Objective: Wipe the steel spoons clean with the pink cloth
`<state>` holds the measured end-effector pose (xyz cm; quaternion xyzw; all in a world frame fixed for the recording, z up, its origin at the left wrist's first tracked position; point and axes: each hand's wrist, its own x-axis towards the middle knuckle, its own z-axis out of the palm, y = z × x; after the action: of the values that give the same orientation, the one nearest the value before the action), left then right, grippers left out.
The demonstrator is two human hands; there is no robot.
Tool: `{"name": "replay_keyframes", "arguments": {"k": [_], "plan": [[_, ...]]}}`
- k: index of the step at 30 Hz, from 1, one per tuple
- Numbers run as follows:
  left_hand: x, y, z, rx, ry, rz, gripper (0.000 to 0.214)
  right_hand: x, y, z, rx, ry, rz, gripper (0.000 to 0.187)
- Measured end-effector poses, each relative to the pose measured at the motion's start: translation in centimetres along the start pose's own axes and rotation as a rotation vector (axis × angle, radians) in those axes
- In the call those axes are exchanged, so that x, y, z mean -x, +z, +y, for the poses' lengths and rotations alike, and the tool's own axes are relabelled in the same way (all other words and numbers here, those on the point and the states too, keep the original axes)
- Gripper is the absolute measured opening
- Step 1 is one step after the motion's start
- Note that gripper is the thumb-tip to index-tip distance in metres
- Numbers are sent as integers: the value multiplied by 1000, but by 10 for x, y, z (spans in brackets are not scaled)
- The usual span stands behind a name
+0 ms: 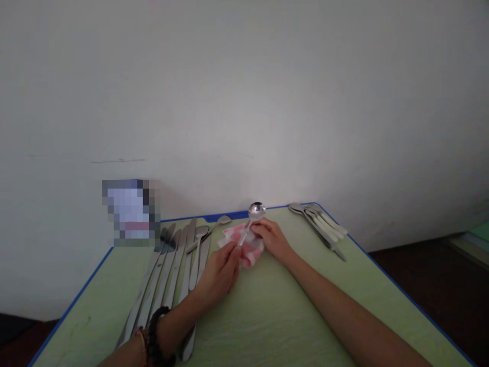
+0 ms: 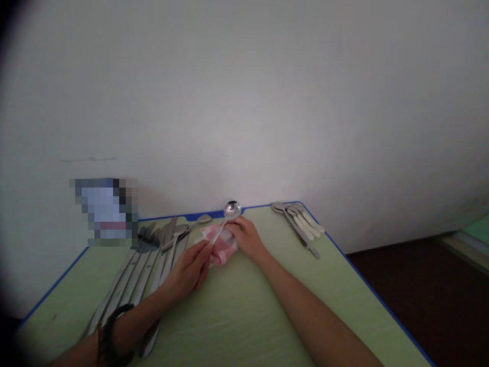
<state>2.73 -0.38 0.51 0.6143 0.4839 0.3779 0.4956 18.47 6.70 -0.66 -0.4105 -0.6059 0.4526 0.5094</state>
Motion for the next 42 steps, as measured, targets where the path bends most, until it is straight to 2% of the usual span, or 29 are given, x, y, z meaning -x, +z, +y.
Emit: {"name": "replay_keyframes", "arguments": {"k": [2, 4, 9, 12, 15, 16, 17, 19, 22, 24, 25, 27, 30, 33, 37, 42], "plan": [[-1, 0, -1, -37, 11, -20, 35, 1, -1, -4, -32, 45, -127, 18], [-2, -1, -2, -73, 26, -38, 36, 2, -4, -7, -79, 101, -201, 21], [-3, 0, -4, -129, 12, -62, 38, 0, -8, -4, -168, 167, -231, 18], [-2, 0, -6, -175, 32, -62, 44, -3, -3, 3, -252, 190, -99, 20], [-2, 0, -9, -180, -5, -57, 51, -4, 3, 6, -326, 76, 202, 30], [-3, 0, -9, -172, -18, -61, 50, -5, 3, 5, -299, 40, 261, 31], [-3, 0, -9, -181, -14, -78, 49, -6, 3, 2, -248, 13, 289, 30], [-3, 1, -7, -249, 22, -88, 44, -8, -2, -8, -173, -20, 257, 28], [-2, 1, -3, -375, 94, -105, 38, -12, -22, -32, -54, -23, 113, 25], [-1, 1, 0, -434, 129, -119, 35, -16, -44, -47, 234, -73, -1, 21], [0, 1, 0, -452, 141, -122, 34, -18, -57, -53, 382, -114, -17, 19], [0, 1, 1, -473, 160, -119, 34, -21, -83, -61, 633, -146, 35, 20], [0, 2, 1, -481, 161, -113, 35, -22, -116, -64, 968, -66, 49, 28], [0, 2, 0, -484, 148, -132, 34, -20, -138, -59, 1223, 116, 82, 27], [0, 2, 0, -523, 153, -128, 34, -19, -150, -47, 1301, 278, 77, 19], [1, 2, 3, -532, 152, -126, 33, -19, -151, -36, 1328, 339, 118, 17]]}}
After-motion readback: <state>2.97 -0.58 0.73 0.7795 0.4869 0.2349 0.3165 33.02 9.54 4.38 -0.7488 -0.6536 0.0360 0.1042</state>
